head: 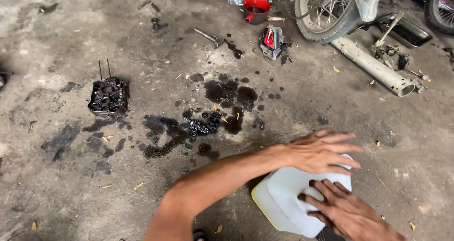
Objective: Pouring motor oil from a large jug into a smaller bottle and then into a motorcycle engine.
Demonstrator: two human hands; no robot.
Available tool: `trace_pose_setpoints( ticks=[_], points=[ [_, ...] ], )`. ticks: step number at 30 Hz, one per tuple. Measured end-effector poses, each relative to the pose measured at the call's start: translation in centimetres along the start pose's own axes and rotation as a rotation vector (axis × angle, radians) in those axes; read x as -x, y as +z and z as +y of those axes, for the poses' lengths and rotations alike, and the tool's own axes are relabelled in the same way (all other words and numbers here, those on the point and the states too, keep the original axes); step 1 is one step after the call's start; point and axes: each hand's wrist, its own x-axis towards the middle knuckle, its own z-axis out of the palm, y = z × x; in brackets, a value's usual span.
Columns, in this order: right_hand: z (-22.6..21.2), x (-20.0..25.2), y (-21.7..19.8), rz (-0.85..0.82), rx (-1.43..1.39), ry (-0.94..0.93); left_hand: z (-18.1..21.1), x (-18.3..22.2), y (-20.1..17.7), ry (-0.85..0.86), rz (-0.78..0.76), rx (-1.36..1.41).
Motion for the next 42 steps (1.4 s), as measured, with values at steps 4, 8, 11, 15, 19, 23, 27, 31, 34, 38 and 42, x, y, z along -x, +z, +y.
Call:
trace_pose_setpoints(
  ticks=[4, 8, 11, 15, 19, 23, 27, 31, 34, 38, 42],
  points=[
    [-1.1, 2.1, 3.7, 0.261, 0.085, 0.017, 0.5, -0.2, 5.0, 0.188, 0.181, 0.07],
    [-5.0, -0.7, 1.5, -0.246, -0.097, 0.85, 1.0, -1.8, 6.1, 0.17, 0.244, 0.047],
    [-4.8, -0.5, 3.5, -0.114, 0.27, 0.873, 0.9, -2.1, 8.2, 0.106, 0.18, 0.304],
    [-0.7, 1.0, 4.5, -0.533, -0.039, 0.445, 2.7, -1.0, 6.7, -0.391, 0.155, 0.533],
    [-4.9, 0.8, 6.8, -0.179, 0.34, 0.879, 4.8, -0.4, 0.2, -0.67, 0.027, 0.761],
    [-3.1, 1.2, 7.4, -0.652, -0.05, 0.905, 3.7, -1.2, -1.8, -0.892, -0.212, 0.846],
    [-0.9, 5.3, 12.5, -0.235, 0.272, 0.331, 2.2, -1.9, 2.4, -0.915, -0.208, 1.349],
    [-5.1, 2.5, 6.7, 0.137, -0.347, 0.88, 1.2, -2.4, 6.2, -0.726, -0.331, 1.943],
    [-2.2, 3.3, 8.7, -0.051, -0.599, 0.852, 0.6, -3.0, 10.2, -0.527, -0.409, 2.113],
    [-6.0, 0.4, 4.1, 0.455, 0.626, 0.689, 0.6, -2.1, 9.5, -0.547, -0.385, 2.065],
    [-5.5, 0.4, 2.8, -0.209, 0.038, 0.697, 1.2, -0.7, 9.1, -0.526, -0.355, 2.142]
  ],
)
